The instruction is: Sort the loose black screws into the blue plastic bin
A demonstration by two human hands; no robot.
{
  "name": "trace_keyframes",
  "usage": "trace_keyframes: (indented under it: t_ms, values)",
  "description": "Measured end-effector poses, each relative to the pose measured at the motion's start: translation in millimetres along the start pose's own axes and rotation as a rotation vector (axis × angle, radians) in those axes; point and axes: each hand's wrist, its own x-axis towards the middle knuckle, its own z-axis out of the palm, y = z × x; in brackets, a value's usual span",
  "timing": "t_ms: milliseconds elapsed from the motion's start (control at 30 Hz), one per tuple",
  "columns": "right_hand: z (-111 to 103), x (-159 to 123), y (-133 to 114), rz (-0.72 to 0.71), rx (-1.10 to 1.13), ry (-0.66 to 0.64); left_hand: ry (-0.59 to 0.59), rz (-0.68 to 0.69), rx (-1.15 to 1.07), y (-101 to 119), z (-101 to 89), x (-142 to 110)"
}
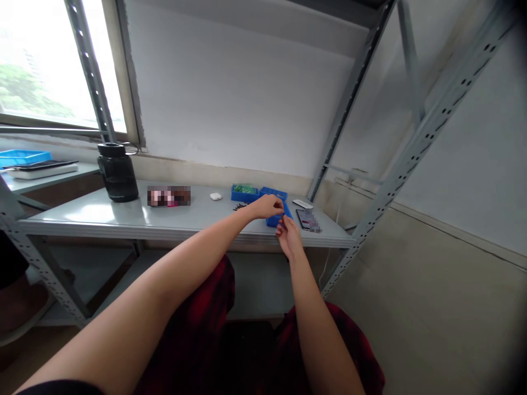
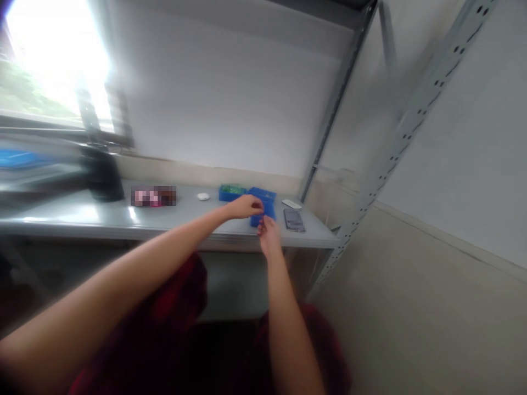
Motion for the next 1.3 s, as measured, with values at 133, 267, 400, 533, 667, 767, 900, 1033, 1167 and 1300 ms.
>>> trace_keyframes:
  t_ms: [133, 267, 400, 533, 667, 767, 900, 1033, 1167, 1300]
  values:
    - [2.4, -3.4, -4.2, 0.048, 0.005, -0.082, 0.058, -0.061, -0.092, 13.1, 3.5, -0.6]
    - [3.9, -4.3, -3.0, 0.107, -0.040, -0.082, 0.084, -0.124, -0.175, 19.3, 5.7, -1.0]
    - [2.3, -1.1, 1.3, 0.049, -0.107, -0.024, 0.071, -0.142, -0.132, 10.1, 6.8, 0.2]
    - [-1.3, 1.4, 1.0, 0.002, -0.096, 0.033, 0.013, -0.091, -0.017, -2.0, 8.0, 0.8]
    - [-2.0, 0.9, 0.2, 0.025, -0.102, 0.033, -0.087, -0.035, 0.063, -5.6, 7.1, 0.6]
    - [-0.9, 0.3, 1.4, 0.047, -0.146, 0.010, -0.118, -0.027, 0.098, -6.3, 6.9, 1.5]
    - [-1.0, 1.0, 2.4, 0.034, -0.145, 0.028, -0.126, -0.019, 0.115, -8.7, 8.8, 3.7]
    - [-2.7, 2.3, 2.1, 0.022, -0.139, 0.013, -0.131, -0.021, 0.132, -9.8, 9.6, 4.3]
    - [-4.4, 3.9, 2.6, 0.011, -0.137, 0.035, -0.129, -0.033, 0.140, -9.6, 7.9, 2.8]
    - [-5.1, 4.8, 2.4, 0.013, -0.133, 0.093, -0.110, -0.044, 0.157, -11.4, 6.5, 1.7]
